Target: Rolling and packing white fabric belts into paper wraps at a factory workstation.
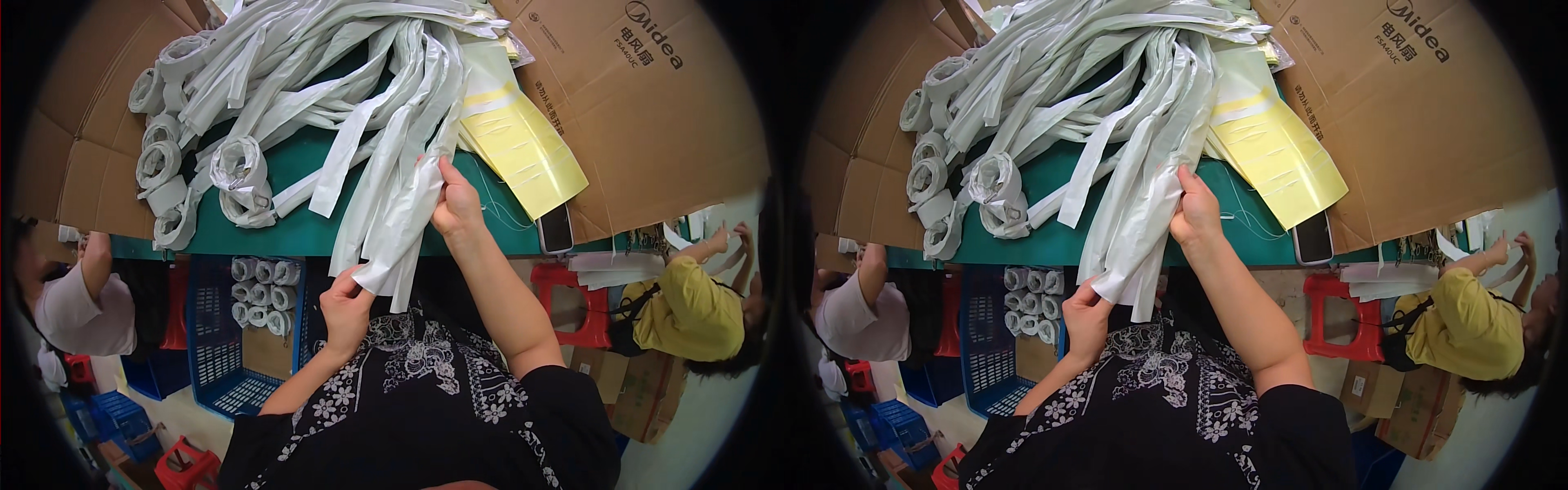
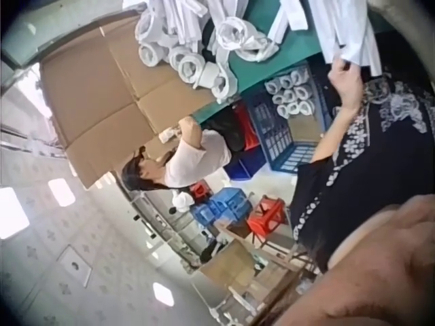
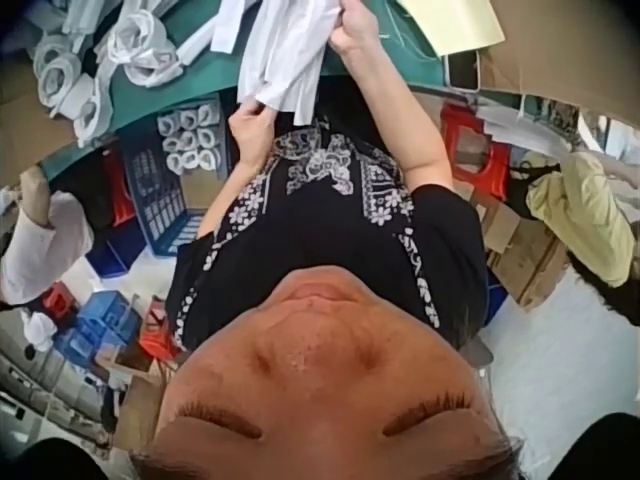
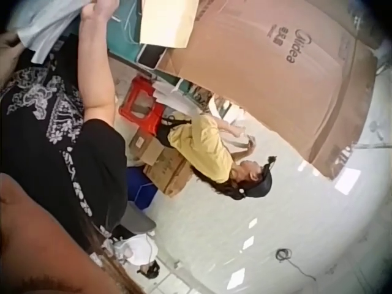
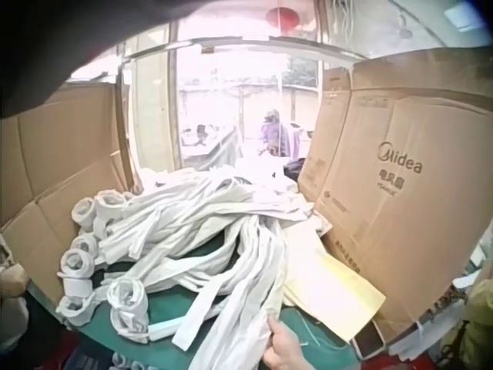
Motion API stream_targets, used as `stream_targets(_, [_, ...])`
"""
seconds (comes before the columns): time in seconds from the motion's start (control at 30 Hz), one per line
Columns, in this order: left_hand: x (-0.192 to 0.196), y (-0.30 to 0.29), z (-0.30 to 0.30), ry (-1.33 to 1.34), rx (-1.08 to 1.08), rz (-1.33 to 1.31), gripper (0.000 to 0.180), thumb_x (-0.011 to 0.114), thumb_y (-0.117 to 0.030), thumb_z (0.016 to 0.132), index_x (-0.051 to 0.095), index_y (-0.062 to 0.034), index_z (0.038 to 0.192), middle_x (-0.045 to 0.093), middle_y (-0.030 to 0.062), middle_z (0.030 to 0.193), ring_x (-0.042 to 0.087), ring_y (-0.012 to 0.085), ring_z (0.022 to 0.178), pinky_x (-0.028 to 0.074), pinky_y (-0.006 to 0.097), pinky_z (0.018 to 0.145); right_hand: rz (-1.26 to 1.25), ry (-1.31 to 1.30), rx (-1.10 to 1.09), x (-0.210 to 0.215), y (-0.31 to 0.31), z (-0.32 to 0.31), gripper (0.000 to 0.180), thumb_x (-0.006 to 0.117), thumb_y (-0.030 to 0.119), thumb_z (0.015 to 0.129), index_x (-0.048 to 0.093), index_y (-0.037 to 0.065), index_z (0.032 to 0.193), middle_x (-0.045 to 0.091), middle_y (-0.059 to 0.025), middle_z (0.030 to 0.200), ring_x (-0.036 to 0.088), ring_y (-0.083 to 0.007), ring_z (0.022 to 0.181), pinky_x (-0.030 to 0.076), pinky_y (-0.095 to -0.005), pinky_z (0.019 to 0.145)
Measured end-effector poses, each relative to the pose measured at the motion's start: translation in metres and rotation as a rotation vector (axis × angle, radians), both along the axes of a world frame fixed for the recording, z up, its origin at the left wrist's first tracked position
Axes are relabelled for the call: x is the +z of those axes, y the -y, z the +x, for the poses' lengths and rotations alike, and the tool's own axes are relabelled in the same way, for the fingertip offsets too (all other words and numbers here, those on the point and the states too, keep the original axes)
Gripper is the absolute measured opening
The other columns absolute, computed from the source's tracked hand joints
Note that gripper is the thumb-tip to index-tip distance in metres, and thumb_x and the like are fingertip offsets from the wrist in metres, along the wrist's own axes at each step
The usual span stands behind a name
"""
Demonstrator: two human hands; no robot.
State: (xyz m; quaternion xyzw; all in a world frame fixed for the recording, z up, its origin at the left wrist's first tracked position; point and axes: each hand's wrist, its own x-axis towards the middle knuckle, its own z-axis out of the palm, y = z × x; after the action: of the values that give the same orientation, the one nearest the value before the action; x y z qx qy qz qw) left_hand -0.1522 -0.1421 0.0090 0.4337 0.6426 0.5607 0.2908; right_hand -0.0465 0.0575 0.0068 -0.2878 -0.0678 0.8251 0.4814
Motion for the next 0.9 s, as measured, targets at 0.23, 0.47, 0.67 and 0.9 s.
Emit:
stream_targets(0.23, [-0.005, -0.006, -0.003, 0.586, 0.029, -0.273, 0.019, 0.061, -0.005, 0.082, 0.063, 0.0066, 0.097, 0.065, 0.0044, 0.083, 0.058, 0.0063, 0.073, 0.046, 0.019, 0.067, 0.041, 0.040, 0.006, 0.004, 0.003, -0.007, 0.038, 0.036, 0.032, 0.096, 0.046, -0.001, 0.114, 0.055, -0.0127, 0.106, 0.055, -0.0270, 0.100, 0.044, -0.0436, 0.090])
stream_targets(0.47, [-0.018, 0.001, -0.016, 0.468, -0.067, -0.252, 0.020, 0.063, -0.009, 0.083, 0.064, 0.0040, 0.098, 0.066, 0.0030, 0.082, 0.058, 0.0066, 0.069, 0.047, 0.020, 0.062, 0.039, 0.006, 0.059, 0.001, 0.002, -0.013, 0.046, 0.032, 0.045, 0.095, 0.048, 0.003, 0.104, 0.055, -0.0097, 0.097, 0.054, -0.0265, 0.094, 0.044, -0.0445, 0.086])
stream_targets(0.67, [-0.021, 0.017, -0.016, 0.156, -0.054, -0.227, 0.019, 0.067, -0.012, 0.079, 0.067, 0.0025, 0.091, 0.060, 0.0053, 0.097, 0.055, 0.0100, 0.085, 0.042, 0.022, 0.074, 0.045, 0.030, 0.089, -0.008, -0.004, -0.014, 0.046, 0.028, 0.045, 0.096, 0.047, 0.004, 0.105, 0.054, -0.0073, 0.095, 0.053, -0.0260, 0.093, 0.044, -0.0443, 0.084])
stream_targets(0.9, [-0.030, 0.062, -0.017, 0.335, -0.194, -0.279, 0.009, 0.062, -0.006, 0.082, 0.064, 0.0023, 0.081, 0.049, 0.0050, 0.105, 0.052, 0.0087, 0.082, 0.045, 0.019, 0.064, 0.022, 0.163, 0.076, 0.000, -0.003, -0.023, 0.038, 0.032, 0.040, 0.096, 0.045, 0.005, 0.107, 0.053, -0.0059, 0.087, 0.053, -0.0228, 0.086, 0.046, -0.0422, 0.080])
